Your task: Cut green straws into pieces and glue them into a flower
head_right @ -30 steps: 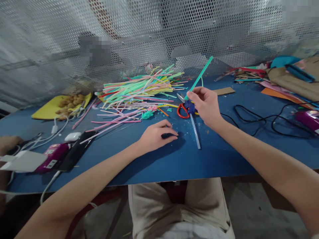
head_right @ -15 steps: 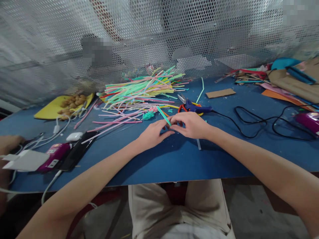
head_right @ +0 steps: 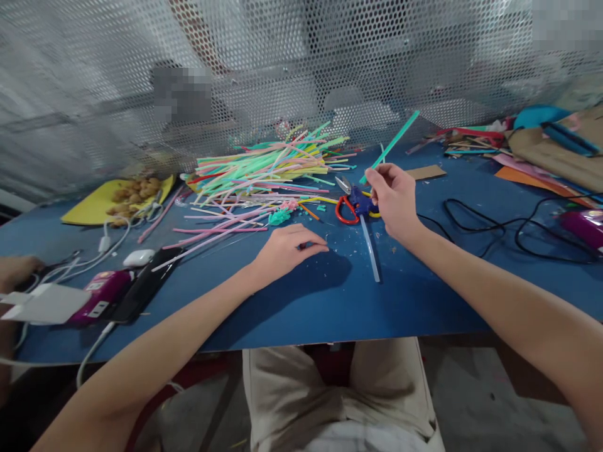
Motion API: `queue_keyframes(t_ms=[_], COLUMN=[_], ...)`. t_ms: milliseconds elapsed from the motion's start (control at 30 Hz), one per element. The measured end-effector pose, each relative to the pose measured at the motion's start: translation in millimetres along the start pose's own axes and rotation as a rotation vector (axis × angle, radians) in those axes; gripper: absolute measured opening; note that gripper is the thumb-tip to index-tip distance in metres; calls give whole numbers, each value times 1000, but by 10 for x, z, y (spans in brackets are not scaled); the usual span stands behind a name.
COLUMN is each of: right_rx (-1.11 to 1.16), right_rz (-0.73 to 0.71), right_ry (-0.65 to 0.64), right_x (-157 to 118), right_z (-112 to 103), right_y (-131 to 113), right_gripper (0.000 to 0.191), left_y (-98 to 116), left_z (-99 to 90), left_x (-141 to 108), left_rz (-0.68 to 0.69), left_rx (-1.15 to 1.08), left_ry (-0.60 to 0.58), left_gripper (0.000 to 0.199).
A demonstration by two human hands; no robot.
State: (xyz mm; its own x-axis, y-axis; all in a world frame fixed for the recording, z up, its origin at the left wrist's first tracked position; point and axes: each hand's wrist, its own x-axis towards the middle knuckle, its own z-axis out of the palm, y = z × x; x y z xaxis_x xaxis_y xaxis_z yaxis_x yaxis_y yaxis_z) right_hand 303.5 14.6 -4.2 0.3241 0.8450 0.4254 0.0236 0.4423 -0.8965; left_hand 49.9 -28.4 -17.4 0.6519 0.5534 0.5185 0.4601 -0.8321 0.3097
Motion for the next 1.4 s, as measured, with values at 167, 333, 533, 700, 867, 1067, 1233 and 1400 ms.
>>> queue_keyframes(t_ms=[167,333,533,700,867,1067,1233,1400], right_rx=[-188,-395,-521,-519,-429,-314,-267,-284], right_rz=[-90,-232,-413,-507,-523,-596,-498,-333], right_ry=[-34,-245,-381,-474,-620,-703,-685,-643], right_x=[-80,-278,-358,-377,-429,-465,-484,-494], right_z=[30,88,85,86,103,112,119,145], right_y=[-9,-102,-123,-148,-184,-209,-235,-240], right_gripper=[17,13,10,11,9,6,8,15], left_y=[-24,96,186,113,78,108,141,157], left_z=[-90,-64,18,-5,-39,13,28,26], left_x=[21,-8,-37,-6,32,19,12,21], left_rz=[12,91,188,71,-152,-346,-515,-636], left_rx=[94,99,161,114,-120,-675,-917,-973], left_ry=[81,-13,-64,39,226,-32,-18,-41], left_gripper=[25,23,24,23,30,40,41,47])
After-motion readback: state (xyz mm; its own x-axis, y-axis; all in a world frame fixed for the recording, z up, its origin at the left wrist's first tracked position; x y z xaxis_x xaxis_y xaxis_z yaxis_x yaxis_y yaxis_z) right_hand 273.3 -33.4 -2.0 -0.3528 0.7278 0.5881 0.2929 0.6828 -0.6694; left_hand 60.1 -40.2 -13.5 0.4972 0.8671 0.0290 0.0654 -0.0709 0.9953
